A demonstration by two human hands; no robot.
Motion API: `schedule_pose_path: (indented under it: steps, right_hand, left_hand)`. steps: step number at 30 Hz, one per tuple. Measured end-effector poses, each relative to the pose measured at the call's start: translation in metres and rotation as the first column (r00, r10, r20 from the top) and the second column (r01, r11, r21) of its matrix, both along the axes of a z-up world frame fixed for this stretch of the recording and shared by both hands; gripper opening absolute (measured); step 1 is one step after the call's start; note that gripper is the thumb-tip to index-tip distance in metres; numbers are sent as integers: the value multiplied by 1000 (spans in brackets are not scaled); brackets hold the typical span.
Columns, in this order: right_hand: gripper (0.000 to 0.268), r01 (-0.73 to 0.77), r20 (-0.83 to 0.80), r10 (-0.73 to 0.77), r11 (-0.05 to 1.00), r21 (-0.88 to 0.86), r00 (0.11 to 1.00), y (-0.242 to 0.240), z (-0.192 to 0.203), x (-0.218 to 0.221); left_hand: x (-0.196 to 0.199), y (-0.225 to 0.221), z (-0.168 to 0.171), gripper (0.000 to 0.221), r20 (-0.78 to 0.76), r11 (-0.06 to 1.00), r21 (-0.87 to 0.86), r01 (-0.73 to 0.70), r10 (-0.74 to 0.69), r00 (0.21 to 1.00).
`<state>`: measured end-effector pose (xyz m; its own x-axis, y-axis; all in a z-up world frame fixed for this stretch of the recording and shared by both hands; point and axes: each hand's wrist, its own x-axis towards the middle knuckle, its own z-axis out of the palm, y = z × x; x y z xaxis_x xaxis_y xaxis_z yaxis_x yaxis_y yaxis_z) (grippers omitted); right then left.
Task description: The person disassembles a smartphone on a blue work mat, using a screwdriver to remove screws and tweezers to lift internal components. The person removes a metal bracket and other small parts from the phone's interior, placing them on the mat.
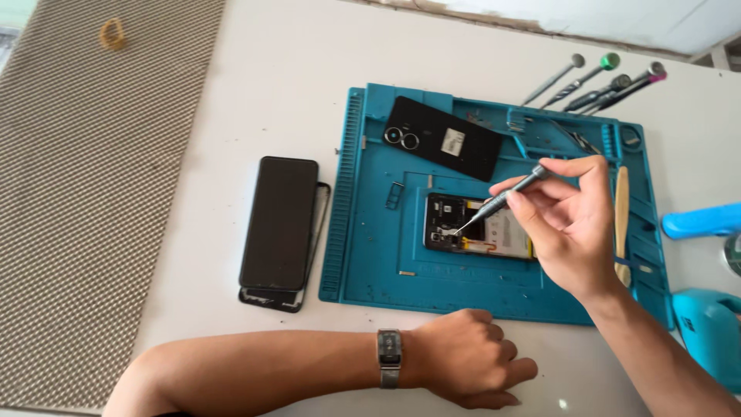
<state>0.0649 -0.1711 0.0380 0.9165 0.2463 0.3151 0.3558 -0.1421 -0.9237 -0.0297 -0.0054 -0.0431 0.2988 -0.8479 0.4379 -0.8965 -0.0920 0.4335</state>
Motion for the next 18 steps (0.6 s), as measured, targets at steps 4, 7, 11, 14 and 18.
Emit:
schedule_pose_path:
  steps: [4,7,11,14,18]
  right_hand:
    - [38,25,0,-25,999,22,1000,-19,-20,-5]
    - [38,10,-15,-9,998,70,1000,-24,-32,-4]
    - [37,3,-51,3,995,102,999,-26,-38,1]
    - [37,3,-91,5,996,92,996,-26,-40,2]
    - [37,2,-89,4,997,71,996,-28,-42,3]
  left_hand:
    - [3,0,4,38,-20,999,28,19,-18,1000]
    - [5,-1,4,35,-37,999,46,24,-23,999]
    - [4,-2,6,35,-38,998,60,29,-26,999]
    - [4,-2,5,36,-43,999,34,22,-20,999]
    - [4,-2,4,34,-44,998,51,26,-24,999]
